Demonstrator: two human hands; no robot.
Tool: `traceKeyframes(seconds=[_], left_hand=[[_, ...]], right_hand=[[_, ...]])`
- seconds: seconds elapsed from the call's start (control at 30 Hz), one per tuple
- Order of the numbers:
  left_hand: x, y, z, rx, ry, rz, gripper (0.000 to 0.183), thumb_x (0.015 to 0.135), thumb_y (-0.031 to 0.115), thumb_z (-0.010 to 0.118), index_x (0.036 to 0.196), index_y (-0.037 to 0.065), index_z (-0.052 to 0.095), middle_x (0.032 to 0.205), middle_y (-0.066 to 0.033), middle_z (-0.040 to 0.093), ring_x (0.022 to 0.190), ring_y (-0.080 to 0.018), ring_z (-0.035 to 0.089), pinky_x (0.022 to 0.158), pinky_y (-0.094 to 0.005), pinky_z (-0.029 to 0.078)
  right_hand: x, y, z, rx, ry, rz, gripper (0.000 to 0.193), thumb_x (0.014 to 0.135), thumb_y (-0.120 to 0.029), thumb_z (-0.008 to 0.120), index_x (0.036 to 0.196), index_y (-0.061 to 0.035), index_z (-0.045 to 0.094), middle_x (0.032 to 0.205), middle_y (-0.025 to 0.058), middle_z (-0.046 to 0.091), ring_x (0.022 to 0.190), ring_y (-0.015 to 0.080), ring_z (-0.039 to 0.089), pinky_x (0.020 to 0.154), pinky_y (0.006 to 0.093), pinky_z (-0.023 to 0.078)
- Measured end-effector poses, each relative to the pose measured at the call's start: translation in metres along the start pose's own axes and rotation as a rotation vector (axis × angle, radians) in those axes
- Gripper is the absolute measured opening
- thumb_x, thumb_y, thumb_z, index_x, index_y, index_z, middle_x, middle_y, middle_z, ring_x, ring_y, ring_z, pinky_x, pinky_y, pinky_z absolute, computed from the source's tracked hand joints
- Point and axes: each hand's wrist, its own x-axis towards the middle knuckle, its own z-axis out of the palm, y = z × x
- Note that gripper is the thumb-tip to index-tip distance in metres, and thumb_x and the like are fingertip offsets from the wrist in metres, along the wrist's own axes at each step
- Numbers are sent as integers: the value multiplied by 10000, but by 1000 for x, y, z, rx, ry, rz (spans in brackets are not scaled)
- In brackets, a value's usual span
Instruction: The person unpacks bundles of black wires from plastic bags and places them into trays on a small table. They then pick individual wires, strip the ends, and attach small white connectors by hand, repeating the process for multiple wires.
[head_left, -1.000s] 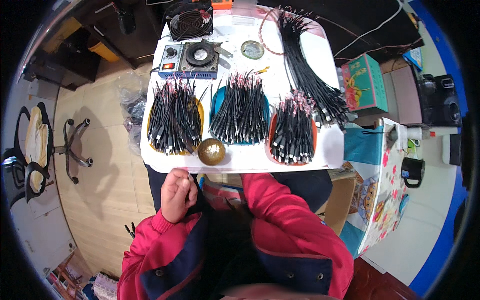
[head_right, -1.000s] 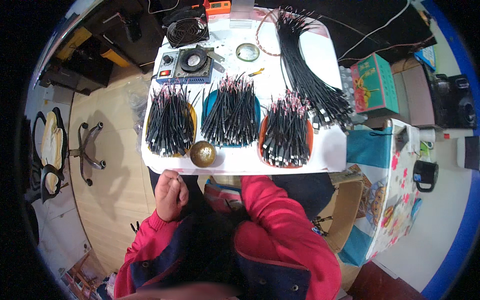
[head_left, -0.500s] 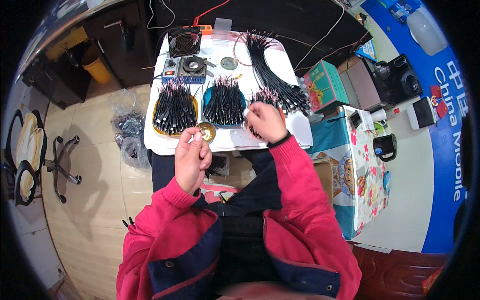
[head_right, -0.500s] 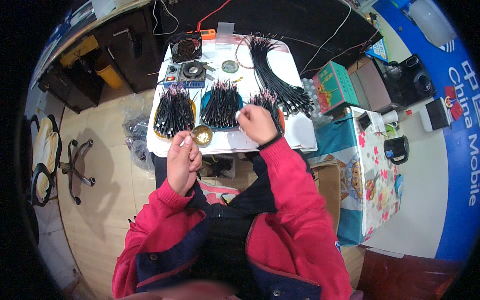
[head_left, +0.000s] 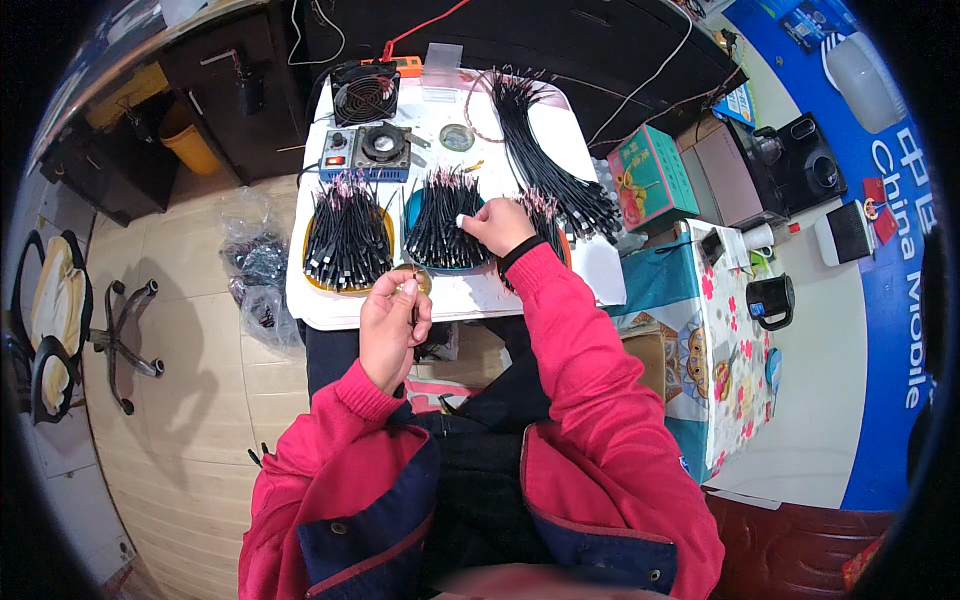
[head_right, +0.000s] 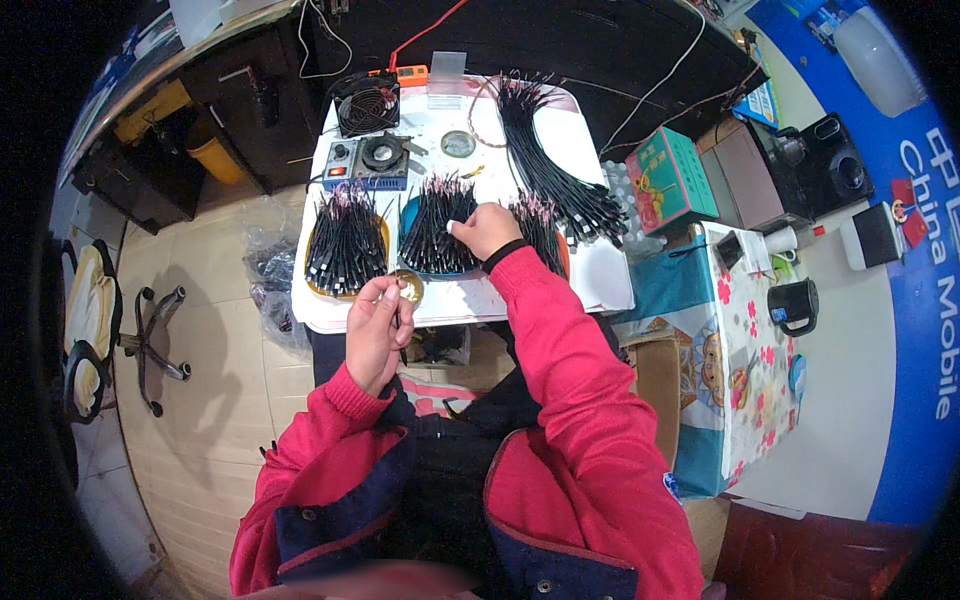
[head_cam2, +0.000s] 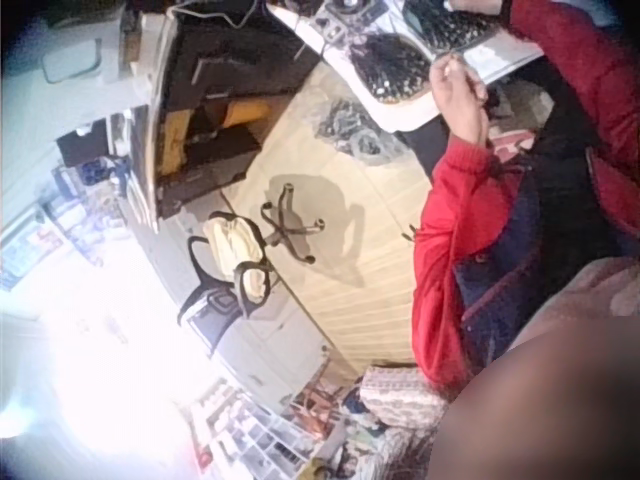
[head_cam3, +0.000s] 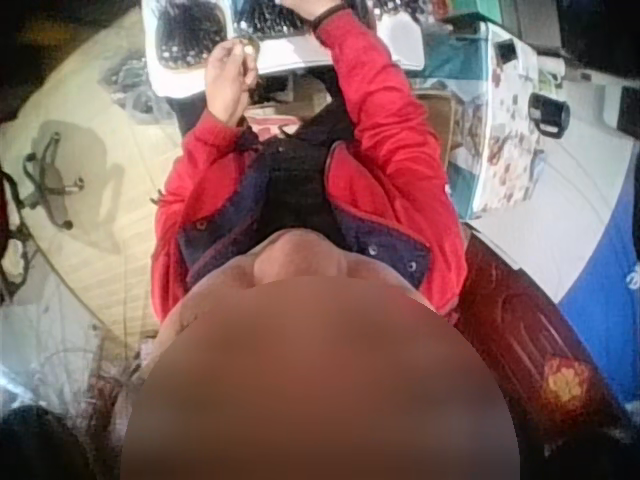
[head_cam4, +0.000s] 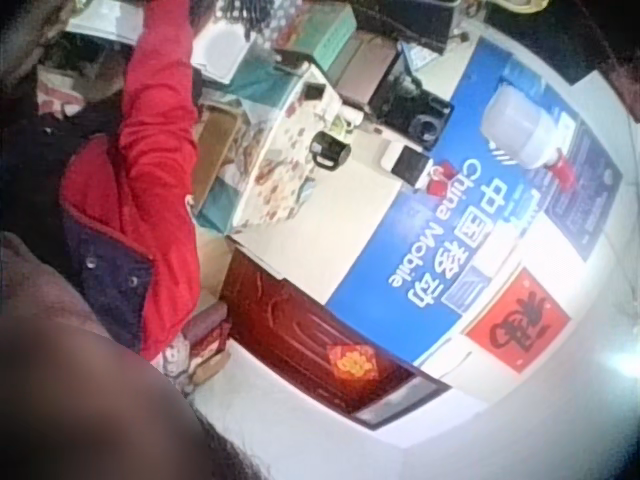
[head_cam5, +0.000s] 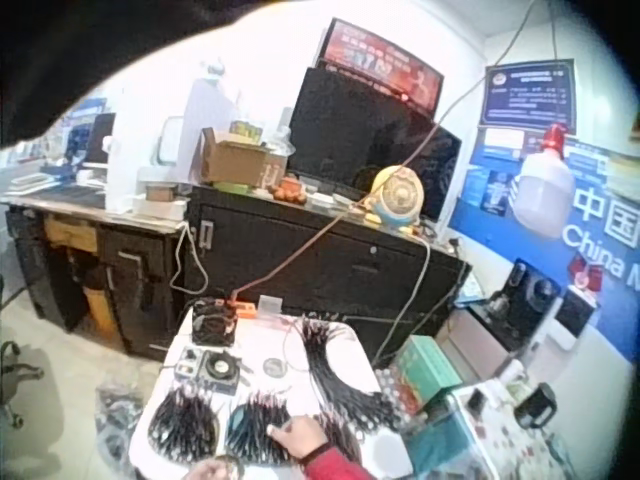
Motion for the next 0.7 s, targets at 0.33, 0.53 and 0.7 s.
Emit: traceKeyframes(seconds=[0.33,0.53,0.7], left_hand=[[4,4,1,45,44,32,121,996,166,494,1043,56,504,797,-66,612,641,-98,546,536,-220,452],[13,12,21,-65,8,39,139,990,143,498,1062,25,500,1078,-188,639,1011,-249,640,828,-362,552],[4,6,37,-63,-97,40,140,983,134,516,1068,23,516,963,-150,666,913,-213,652,809,-321,531]], right_hand=[[-26,-14,-17,699,-218,224,193,843,-190,661,786,-8,636,617,35,606,502,97,548,467,239,429],[-134,-43,-15,888,-147,-119,90,870,-52,610,929,-6,561,693,-35,558,604,27,502,543,191,401],[-166,-34,-9,644,-250,-152,104,883,-44,625,924,13,548,777,-25,557,661,11,493,593,173,408]])
